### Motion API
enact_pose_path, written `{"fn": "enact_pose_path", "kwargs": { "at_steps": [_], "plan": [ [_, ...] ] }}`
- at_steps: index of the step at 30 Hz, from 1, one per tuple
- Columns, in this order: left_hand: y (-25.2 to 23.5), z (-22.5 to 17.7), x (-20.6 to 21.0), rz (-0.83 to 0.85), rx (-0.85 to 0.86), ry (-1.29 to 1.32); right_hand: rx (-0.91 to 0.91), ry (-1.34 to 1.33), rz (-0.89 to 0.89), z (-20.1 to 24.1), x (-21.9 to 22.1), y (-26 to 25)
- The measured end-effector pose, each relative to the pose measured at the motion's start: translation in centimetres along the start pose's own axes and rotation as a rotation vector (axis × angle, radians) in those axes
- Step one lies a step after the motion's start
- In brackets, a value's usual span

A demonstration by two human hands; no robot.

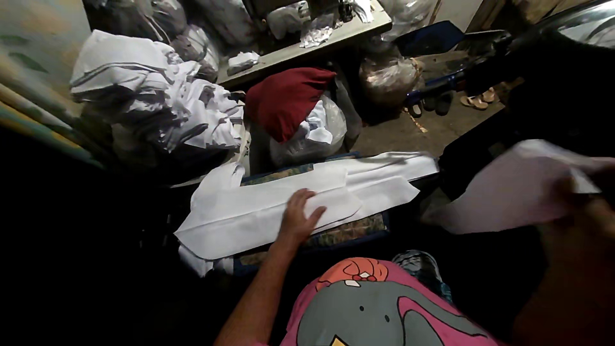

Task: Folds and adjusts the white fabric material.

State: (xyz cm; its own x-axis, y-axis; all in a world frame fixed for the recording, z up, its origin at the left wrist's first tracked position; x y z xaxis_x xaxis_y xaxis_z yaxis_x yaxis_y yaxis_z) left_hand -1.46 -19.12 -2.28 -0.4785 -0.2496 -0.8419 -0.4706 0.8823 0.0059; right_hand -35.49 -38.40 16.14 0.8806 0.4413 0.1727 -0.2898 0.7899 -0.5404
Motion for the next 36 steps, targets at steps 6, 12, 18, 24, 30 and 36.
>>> {"fn": "enact_pose_path", "kwargs": {
  "at_steps": [6,12,18,24,30,36],
  "plan": [
    [0.7,-17.4,-0.8,0.117,0.421,0.902,0.128,-0.024,0.308,-6.0,12.0,3.9],
    [0.0,-14.7,-0.1,0.038,0.203,0.953,0.214,-0.084,0.377,-7.4,13.6,4.0],
    [0.4,-13.9,1.3,0.194,0.085,1.156,0.188,0.086,0.345,-8.6,13.8,4.5],
    [1.3,-14.6,-1.2,-0.066,0.383,0.435,0.174,0.224,0.352,-9.0,14.1,4.4],
    [-1.4,-9.9,-3.2,-0.087,0.135,1.011,0.145,0.303,0.311,-7.9,9.6,1.2],
    [-1.5,-15.2,-5.6,-0.11,0.476,0.728,0.119,0.322,0.732,-6.4,14.6,1.3]
  ]
}}
Point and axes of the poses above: each hand's wrist, its own y-axis away from the middle knuckle, its own x-axis out of the palm, z = x × y, the point moved 10 cm from there along -y, towards the middle knuckle, and after that the axes turned 11 degrees about -y, right-handed, at the moved point
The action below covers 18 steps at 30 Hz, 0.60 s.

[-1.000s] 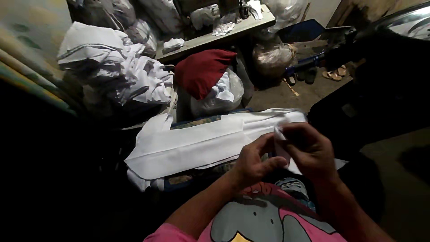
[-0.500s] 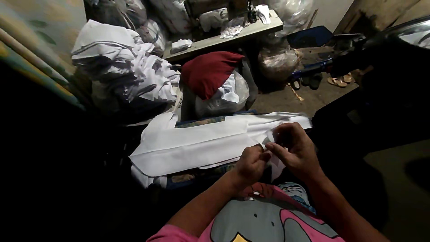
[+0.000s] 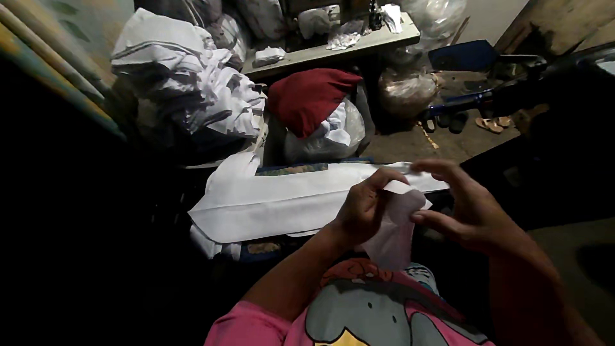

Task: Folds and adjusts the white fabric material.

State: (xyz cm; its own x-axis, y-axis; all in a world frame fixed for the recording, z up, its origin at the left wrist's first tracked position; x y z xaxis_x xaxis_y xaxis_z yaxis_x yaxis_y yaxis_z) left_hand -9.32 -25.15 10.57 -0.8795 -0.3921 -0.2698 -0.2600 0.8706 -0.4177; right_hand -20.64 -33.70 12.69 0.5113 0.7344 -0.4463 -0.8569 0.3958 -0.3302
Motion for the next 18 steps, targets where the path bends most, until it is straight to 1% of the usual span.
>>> {"fn": "enact_pose_path", "kwargs": {
  "at_steps": [2,5,7,9,12,15,18],
  "plan": [
    [-0.5,-0.7,-0.1,-0.004,-0.006,0.053,0.003,0.064,0.053,1.3,1.2,-1.1],
    [-0.8,-0.5,-1.1,-0.038,-0.01,0.098,0.041,-0.013,0.046,3.0,1.1,-2.3],
    [-0.7,-0.4,-1.7,-0.081,-0.01,0.061,-0.045,-0.03,0.028,4.7,0.4,-2.8],
    [-0.6,-0.7,-2.2,-0.141,-0.005,0.011,-0.116,0.013,0.065,5.7,0.2,-3.0],
    [-0.7,-1.7,-2.8,-0.183,0.002,-0.004,-0.12,0.101,0.091,6.1,1.1,-3.4],
    [-0.6,-3.1,-3.3,-0.208,0.082,-0.028,-0.041,0.204,0.052,5.9,1.5,-3.9],
    [-0.4,-4.1,-4.2,-0.269,0.179,-0.107,-0.103,0.257,0.095,7.4,1.4,-4.5]
  ]
}}
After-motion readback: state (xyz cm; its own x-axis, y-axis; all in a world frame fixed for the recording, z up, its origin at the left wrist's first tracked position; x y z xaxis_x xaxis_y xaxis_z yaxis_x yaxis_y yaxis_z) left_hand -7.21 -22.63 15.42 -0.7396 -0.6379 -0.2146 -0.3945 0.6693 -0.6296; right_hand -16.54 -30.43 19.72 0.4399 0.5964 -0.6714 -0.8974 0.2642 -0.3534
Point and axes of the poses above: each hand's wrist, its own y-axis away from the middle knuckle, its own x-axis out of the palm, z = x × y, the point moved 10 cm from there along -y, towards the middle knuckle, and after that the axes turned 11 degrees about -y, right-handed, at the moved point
